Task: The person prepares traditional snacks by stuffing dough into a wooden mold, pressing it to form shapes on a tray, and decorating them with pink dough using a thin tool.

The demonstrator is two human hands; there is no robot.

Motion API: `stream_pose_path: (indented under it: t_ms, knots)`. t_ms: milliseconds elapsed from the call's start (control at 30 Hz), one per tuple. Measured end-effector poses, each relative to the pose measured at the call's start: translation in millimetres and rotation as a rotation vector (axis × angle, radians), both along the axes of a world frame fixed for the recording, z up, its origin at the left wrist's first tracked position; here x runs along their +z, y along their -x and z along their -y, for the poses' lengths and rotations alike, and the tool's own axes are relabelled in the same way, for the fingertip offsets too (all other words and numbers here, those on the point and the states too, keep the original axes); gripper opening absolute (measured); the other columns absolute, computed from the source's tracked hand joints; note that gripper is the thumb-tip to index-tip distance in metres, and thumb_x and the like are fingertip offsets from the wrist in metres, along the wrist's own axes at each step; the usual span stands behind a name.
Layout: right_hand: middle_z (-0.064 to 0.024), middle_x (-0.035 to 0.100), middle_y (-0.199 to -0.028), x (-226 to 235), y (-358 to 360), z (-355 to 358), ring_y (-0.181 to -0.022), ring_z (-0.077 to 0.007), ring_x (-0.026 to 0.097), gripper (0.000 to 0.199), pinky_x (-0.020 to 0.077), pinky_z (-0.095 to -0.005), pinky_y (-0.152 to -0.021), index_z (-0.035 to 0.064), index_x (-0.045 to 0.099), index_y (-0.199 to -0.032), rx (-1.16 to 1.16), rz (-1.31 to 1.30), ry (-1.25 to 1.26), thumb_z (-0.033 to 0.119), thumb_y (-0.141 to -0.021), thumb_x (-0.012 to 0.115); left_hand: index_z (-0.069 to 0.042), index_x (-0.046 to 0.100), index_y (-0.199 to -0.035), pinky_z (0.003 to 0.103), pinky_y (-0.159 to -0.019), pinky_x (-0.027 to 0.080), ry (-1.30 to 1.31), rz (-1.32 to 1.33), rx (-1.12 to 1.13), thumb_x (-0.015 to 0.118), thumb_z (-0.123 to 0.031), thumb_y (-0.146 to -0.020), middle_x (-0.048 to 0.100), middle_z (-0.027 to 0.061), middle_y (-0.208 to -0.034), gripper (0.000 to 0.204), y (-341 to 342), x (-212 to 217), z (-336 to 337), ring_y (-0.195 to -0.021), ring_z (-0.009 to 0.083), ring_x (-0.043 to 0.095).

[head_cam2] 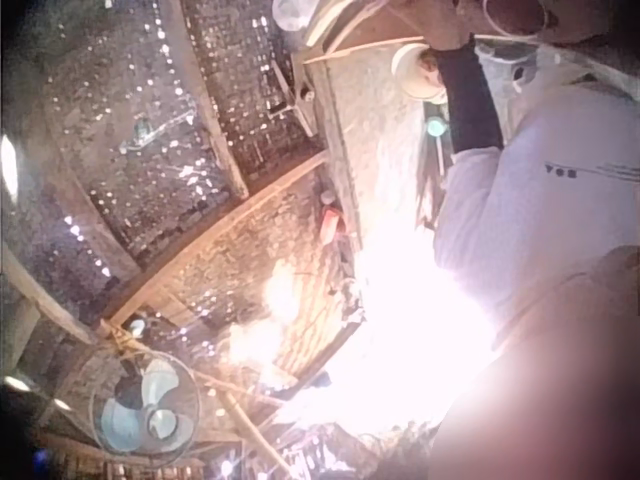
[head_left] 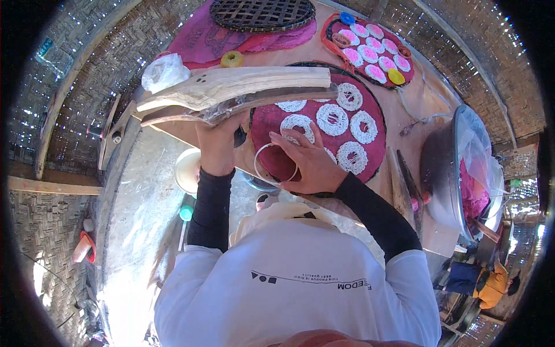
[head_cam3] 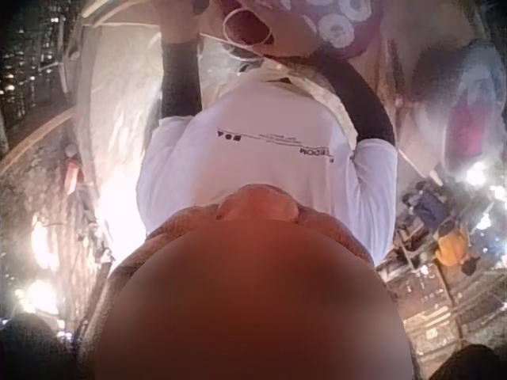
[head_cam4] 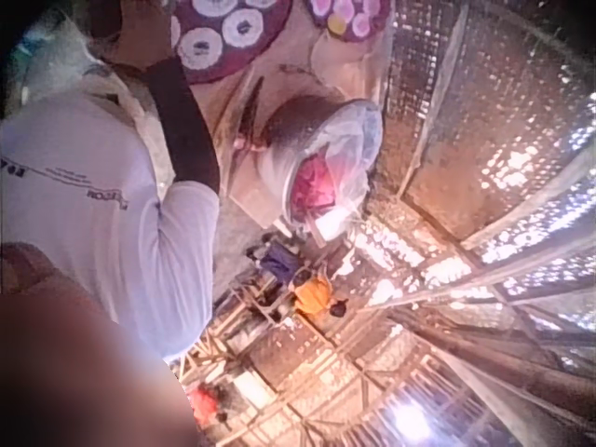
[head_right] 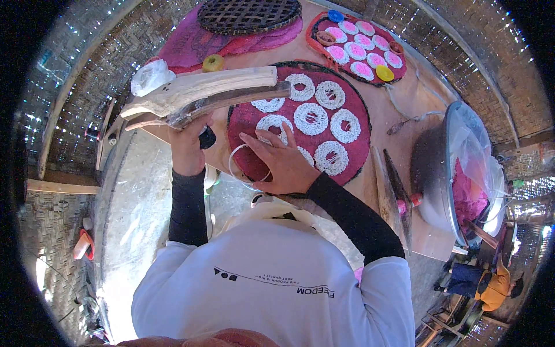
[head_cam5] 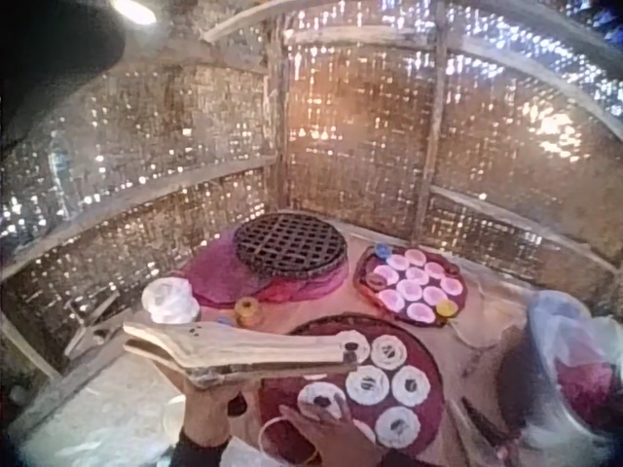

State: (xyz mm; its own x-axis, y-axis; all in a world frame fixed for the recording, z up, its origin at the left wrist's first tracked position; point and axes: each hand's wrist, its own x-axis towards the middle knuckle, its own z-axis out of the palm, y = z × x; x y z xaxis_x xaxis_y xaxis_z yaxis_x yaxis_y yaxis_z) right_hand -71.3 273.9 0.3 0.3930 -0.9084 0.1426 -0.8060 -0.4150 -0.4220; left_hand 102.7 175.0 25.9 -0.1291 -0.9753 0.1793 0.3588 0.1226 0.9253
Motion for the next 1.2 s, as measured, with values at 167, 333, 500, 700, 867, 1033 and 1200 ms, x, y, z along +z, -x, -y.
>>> stream_pose_path:
  t_ms: [167,333,500,700,867,1033,1200]
  knots:
    - [-0.0129,0.04,-0.129,3,4,-1,-0.126,-0.029,0.027,0.093,0.0026,-0.0592,-0.101,0.0068,0.018,-0.136,0.003,-0.044,-0.017,0.036,-0.063,0.067,0.002,0.054,-0.102,0.025,-0.074,0.045,-0.007,-0.053,0.0,0.062,0.008,-0.068,0.06,0.0072,-0.093,0.036,3,-2,1,-0.083,0.014,0.057]
    - [-0.0152,0.042,-0.126,2,14,-4,-0.126,-0.032,0.027,0.085,0.0063,-0.062,-0.099,0.008,0.018,-0.136,-0.007,0.092,-0.021,0.026,-0.067,0.063,0.002,0.053,-0.103,0.025,-0.074,0.045,-0.021,-0.013,-0.023,0.063,0.007,-0.067,0.059,0.0081,-0.097,0.037,9,-4,1,-0.086,0.0141,0.056]
    - [-0.0159,0.045,-0.122,41,52,-7,-0.119,-0.027,0.037,0.049,0.0201,-0.0389,-0.102,0.0002,0.037,-0.124,-0.45,0.614,0.614,0.022,-0.082,0.048,-0.002,0.052,-0.109,0.037,-0.086,0.04,0.401,0.37,0.301,0.065,-0.009,-0.073,0.055,0.0078,-0.11,0.039,26,-38,-9,-0.101,0.0217,0.052]
    - [-0.0137,0.055,-0.107,146,80,-32,-0.09,-0.0181,0.056,0.029,0.0432,-0.0319,-0.08,-0.0011,0.053,-0.109,-0.401,0.313,0.484,0.015,-0.091,0.038,-0.005,0.054,-0.096,0.038,-0.077,0.04,1.016,0.615,0.098,0.062,-0.014,-0.071,0.056,0.0069,-0.089,0.028,74,13,-28,-0.083,0.0234,0.053]
    - [-0.0107,0.057,-0.094,191,120,-14,-0.07,-0.0158,0.058,0.03,0.0467,-0.0323,-0.061,-0.0016,0.051,-0.103,-0.337,0.896,0.3,0.019,-0.081,0.056,-0.007,0.055,-0.086,0.038,-0.07,0.039,1.314,0.757,-0.043,0.059,-0.019,-0.07,0.056,0.0061,-0.072,0.02,117,89,-42,-0.068,0.0248,0.055]
    - [-0.0049,0.053,-0.072,201,116,-28,-0.051,-0.012,0.051,0.028,0.0429,-0.0233,-0.047,0.0053,0.037,-0.105,-0.509,0.594,0.587,0.017,-0.085,0.052,-0.01,0.056,-0.078,0.038,-0.064,0.038,1.601,0.895,-0.119,0.056,-0.02,-0.068,0.057,0.005,-0.062,0.014,122,131,-43,-0.06,0.0248,0.056]
    - [-0.0075,0.053,-0.072,229,66,-121,-0.057,-0.0162,0.053,0.026,0.0432,-0.0277,-0.048,0.001,0.041,-0.099,-0.231,0.201,0.754,0.005,-0.077,0.055,-0.01,0.054,-0.078,0.039,-0.062,0.036,1.542,0.819,-0.628,0.058,-0.021,-0.066,0.055,0.0037,-0.059,0.017,126,119,-51,-0.06,0.0245,0.056]
